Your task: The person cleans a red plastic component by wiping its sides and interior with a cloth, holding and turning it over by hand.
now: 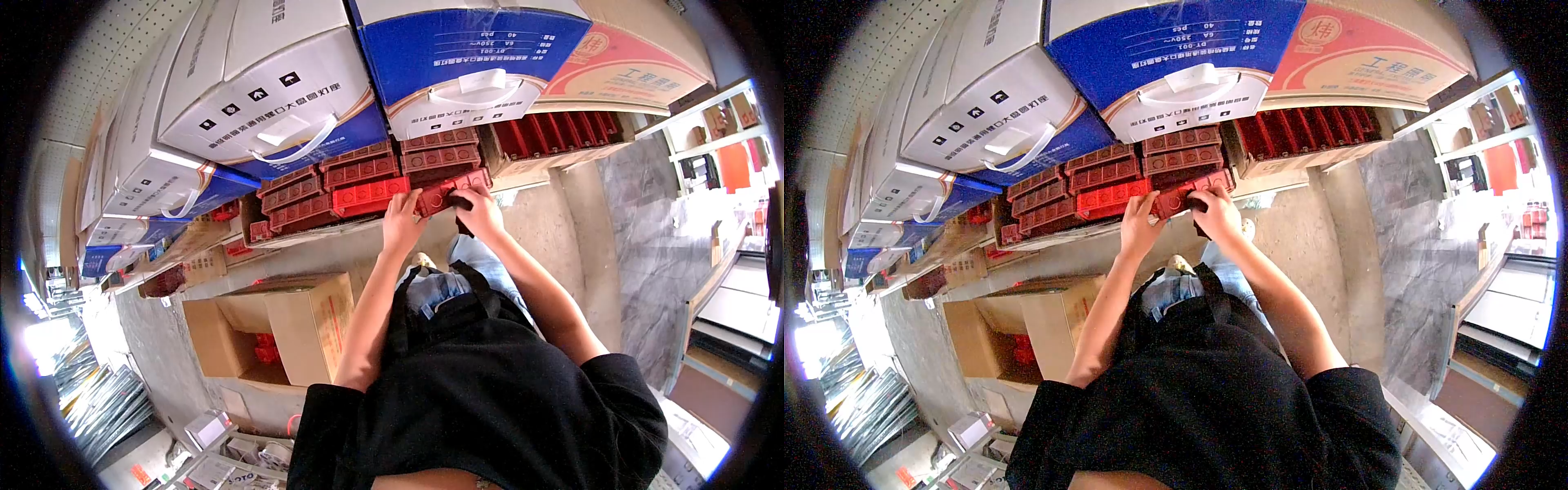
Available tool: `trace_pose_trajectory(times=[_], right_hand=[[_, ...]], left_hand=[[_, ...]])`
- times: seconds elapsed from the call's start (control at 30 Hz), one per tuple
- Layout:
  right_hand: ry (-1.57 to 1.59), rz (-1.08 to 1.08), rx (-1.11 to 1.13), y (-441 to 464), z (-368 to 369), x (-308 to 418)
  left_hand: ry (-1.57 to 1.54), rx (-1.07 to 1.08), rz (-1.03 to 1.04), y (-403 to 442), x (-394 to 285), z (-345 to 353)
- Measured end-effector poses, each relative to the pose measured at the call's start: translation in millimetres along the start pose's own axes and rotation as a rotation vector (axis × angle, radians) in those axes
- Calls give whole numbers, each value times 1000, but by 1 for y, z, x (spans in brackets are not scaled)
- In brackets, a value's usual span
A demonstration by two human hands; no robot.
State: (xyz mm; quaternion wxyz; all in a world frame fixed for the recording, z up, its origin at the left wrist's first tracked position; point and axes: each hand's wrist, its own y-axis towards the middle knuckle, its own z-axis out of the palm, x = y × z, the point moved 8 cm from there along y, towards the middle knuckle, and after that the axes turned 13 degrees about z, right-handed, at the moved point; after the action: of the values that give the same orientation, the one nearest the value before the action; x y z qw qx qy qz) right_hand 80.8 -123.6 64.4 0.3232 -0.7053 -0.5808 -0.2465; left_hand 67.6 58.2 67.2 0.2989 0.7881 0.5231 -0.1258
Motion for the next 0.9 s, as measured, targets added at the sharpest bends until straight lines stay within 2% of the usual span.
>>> trace_pose_trajectory(times=[0.03,0.17,0.27,0.37,0.4,0.47,0.6,0.9], right_hand=[[116,-60,-92,5,-6,-7],[393,156,-178,22,-15,-53],[455,229,-107,25,-8,-55],[303,-28,-113,14,-7,-14],[178,13,-92,12,0,-9],[120,-4,-52,6,12,5],[-1,-156,-120,-1,18,27],[-126,-159,-125,-8,23,31]], left_hand=[[-26,3,-21,2,0,-4],[-164,-18,-25,-1,9,-27],[-157,-59,-55,-18,23,-45],[-301,-42,-238,-45,56,-40],[-353,-37,-308,-52,63,-40],[-314,-24,-275,-58,65,-42],[-102,20,-223,-62,64,-40],[84,-86,-142,-33,34,-14]])
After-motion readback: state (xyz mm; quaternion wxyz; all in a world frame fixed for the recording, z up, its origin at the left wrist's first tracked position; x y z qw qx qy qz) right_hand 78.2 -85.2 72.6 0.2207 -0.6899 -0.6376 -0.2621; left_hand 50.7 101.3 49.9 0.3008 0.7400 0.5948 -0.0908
